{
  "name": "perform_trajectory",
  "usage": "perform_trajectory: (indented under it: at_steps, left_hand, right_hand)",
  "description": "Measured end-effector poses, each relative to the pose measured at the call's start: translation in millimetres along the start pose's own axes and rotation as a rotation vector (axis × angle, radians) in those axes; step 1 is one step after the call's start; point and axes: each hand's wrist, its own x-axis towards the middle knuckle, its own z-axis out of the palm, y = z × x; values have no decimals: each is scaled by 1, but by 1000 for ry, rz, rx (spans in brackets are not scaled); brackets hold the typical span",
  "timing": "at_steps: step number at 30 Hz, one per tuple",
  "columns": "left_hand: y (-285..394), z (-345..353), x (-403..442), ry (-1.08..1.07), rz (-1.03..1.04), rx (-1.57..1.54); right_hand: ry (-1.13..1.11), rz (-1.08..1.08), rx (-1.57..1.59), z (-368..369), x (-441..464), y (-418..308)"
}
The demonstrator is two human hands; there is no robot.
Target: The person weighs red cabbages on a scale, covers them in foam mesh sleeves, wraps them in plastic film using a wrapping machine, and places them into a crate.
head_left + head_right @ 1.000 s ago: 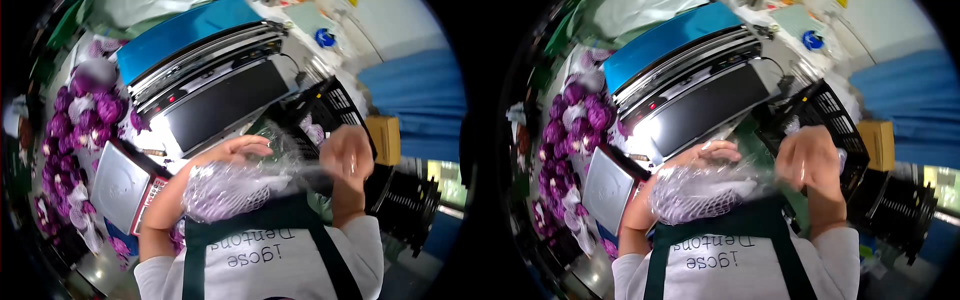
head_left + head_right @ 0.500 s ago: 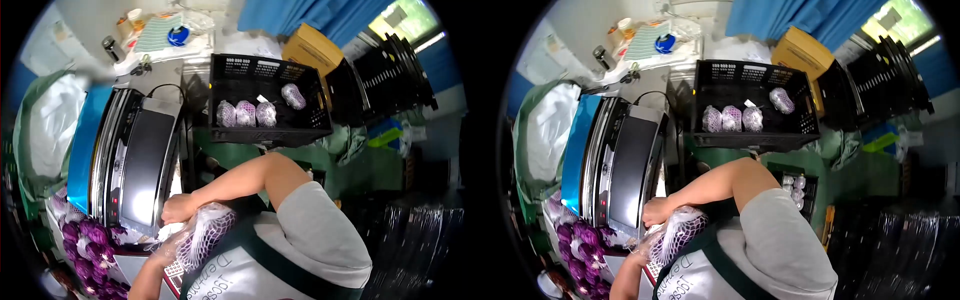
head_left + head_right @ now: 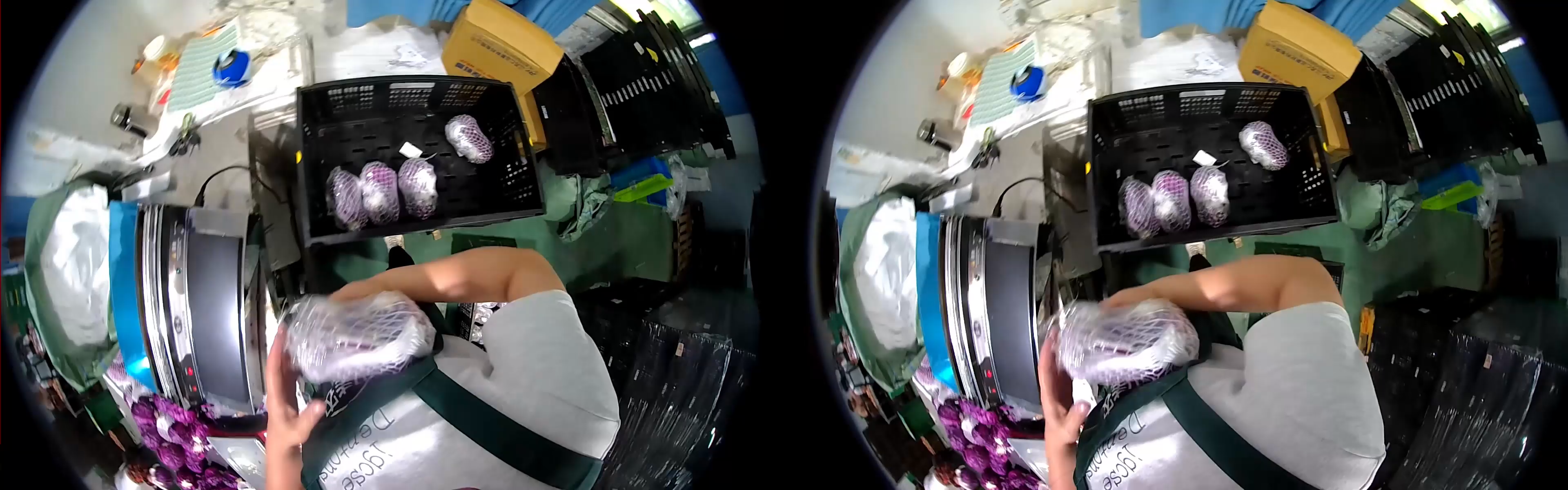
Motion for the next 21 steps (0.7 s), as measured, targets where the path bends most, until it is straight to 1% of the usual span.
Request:
perform_trajectory:
  at_steps: [1,3,5,6,7,8,9,10,11,13,14,15,17,18,19,21]
  left_hand:
    - [-11,13,25,62,68,21]
    - [-17,45,77,79,60,16]
    - [-30,68,117,-13,41,-90]
    - [-33,77,132,-84,-26,-70]
    - [-32,84,145,-156,-98,-48]
    - [-30,91,159,-206,-113,109]
    - [-29,97,171,-247,-98,274]
    - [-27,101,182,-272,-128,368]
    - [-27,106,192,-298,-156,460]
    - [-28,118,208,-286,-238,419]
    - [-30,122,216,-278,-277,399]
    - [-32,125,223,-281,-293,411]
    - [-35,132,232,-290,-325,439]
    - [-35,134,236,-309,-338,463]
    - [-35,134,241,-313,-338,488]
    - [-35,134,248,-309,-329,527]
  right_hand:
    - [109,-93,37,-10,-31,-7]
    - [363,-284,64,-32,-103,-20]
    - [657,-432,53,-60,-183,-34]
    - [773,-448,145,-60,-224,-53]
    - [1017,-356,271,-99,-258,-49]
    - [1016,-300,316,-110,-288,-59]
    - [1295,-251,28,-126,-312,-55]
    - [1350,-107,144,-179,-341,-26]
    - [1460,1,73,-160,-341,-44]
    - [1404,-88,121,-227,-360,16]
    - [1511,-12,193,-233,-352,24]
    - [1572,-126,229,-266,-342,55]
    - [1844,208,-220,-281,-318,54]
    - [1783,262,-222,-269,-308,36]
    - [1700,184,-317,-271,-306,40]
    - [1611,-228,-388,-270,-297,52]
